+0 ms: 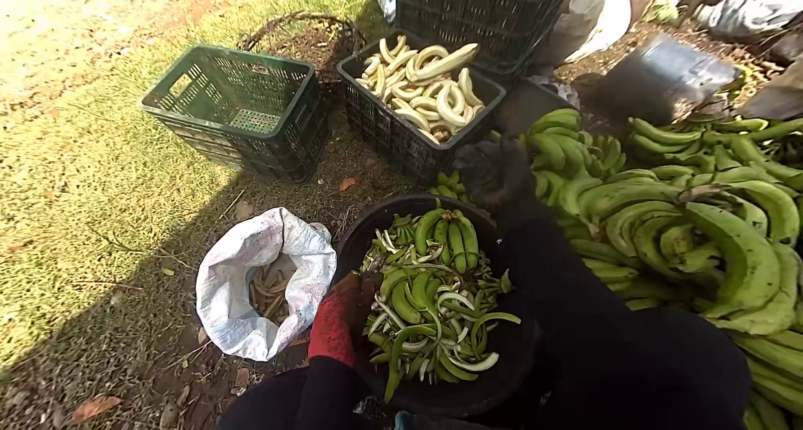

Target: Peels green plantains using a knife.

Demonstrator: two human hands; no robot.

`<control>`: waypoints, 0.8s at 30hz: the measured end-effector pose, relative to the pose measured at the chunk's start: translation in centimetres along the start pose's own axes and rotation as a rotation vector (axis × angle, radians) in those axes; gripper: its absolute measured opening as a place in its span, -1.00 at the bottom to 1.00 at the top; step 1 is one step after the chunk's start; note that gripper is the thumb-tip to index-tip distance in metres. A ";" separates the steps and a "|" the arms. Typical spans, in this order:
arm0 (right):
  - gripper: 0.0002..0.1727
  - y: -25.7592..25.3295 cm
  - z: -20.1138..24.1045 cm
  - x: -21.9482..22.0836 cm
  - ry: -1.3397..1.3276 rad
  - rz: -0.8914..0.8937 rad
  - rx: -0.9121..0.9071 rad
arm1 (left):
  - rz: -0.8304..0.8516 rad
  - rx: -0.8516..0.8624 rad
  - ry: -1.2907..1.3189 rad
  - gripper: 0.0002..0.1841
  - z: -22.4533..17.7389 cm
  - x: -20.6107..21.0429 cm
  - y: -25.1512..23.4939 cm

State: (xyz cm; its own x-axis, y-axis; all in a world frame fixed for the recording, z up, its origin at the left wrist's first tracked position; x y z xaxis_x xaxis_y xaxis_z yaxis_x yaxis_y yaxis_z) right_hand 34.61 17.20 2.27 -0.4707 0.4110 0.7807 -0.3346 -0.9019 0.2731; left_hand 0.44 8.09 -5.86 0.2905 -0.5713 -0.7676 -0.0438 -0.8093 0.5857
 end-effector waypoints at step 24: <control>-0.37 9.0 -16.1 -27.8 1.177 -0.268 0.305 | -0.075 0.303 0.110 -0.51 -5.2 -0.2 1.7</control>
State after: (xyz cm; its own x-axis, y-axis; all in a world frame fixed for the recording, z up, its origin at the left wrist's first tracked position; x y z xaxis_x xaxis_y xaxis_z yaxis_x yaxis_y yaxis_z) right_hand 31.51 -0.19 -26.04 -0.9148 0.3137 -0.2543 -0.4038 -0.7006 0.5883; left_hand 5.29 7.53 -3.35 0.4040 -0.5042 -0.7633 -0.2959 -0.8616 0.4125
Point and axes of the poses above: each hand's wrist, its own y-axis away from the middle knuckle, its own x-axis out of the palm, z = x × y, the point moved 10 cm from there along -y, towards the middle knuckle, and after that the axes turned 5 degrees about -y, right-handed, at the moved point
